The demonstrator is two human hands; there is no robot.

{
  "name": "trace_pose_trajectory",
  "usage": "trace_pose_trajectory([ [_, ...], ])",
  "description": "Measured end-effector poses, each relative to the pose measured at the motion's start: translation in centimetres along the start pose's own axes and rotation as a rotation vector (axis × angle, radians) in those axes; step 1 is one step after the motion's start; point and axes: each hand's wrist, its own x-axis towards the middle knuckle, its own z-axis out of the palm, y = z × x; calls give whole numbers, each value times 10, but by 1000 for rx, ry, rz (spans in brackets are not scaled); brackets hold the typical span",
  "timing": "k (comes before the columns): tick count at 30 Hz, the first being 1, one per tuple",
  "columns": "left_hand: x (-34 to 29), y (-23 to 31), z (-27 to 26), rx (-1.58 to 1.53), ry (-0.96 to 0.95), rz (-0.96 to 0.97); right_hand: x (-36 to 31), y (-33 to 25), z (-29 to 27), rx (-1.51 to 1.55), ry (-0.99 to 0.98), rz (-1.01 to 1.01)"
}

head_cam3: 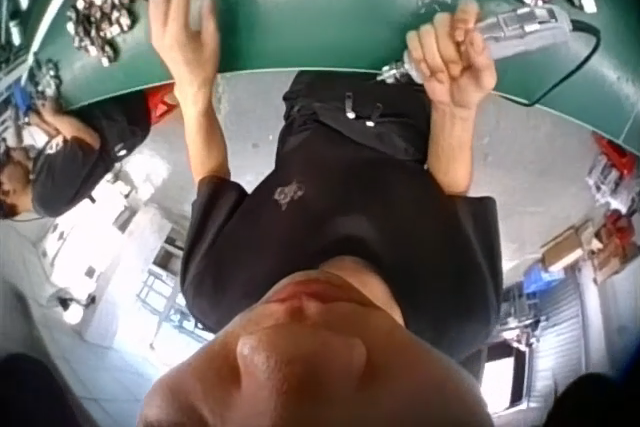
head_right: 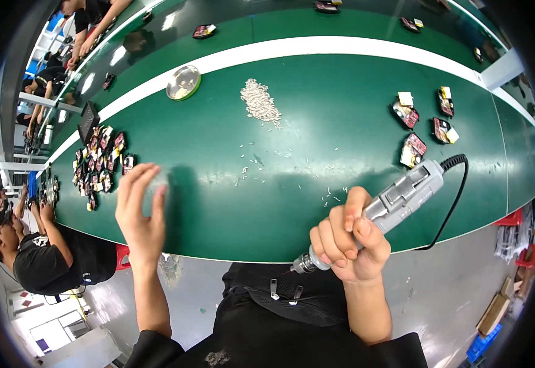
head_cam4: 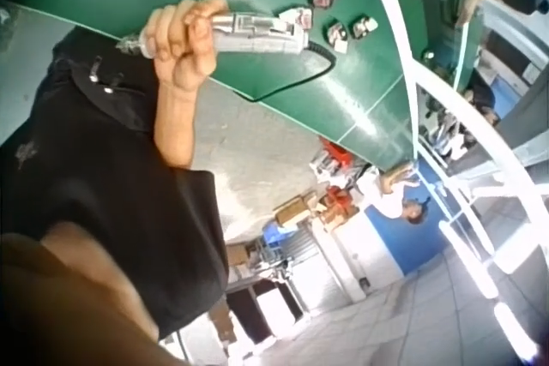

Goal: The person is assembling electronic components using an electric screwdriver at an assembly line.

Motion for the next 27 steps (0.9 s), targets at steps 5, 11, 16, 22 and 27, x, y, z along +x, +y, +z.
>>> trace_pose_trajectory([
  [5, 6, 52, 34, -175, -194, 150, -1, -4, -2, 35, 5, -8],
  [11, 14, 54, 46, -13, -209, 407, -5, -9, -4, 15, -29, 6],
  [16, 22, 50, 46, 118, -231, 680, -6, -11, -2, 15, -13, 23],
  [22, 16, 47, 48, -107, -219, 433, -9, -10, -1, 32, 14, 17],
  [27, -20, 60, 40, -386, -227, 156, -9, -14, 2, -50, -4, -3],
])
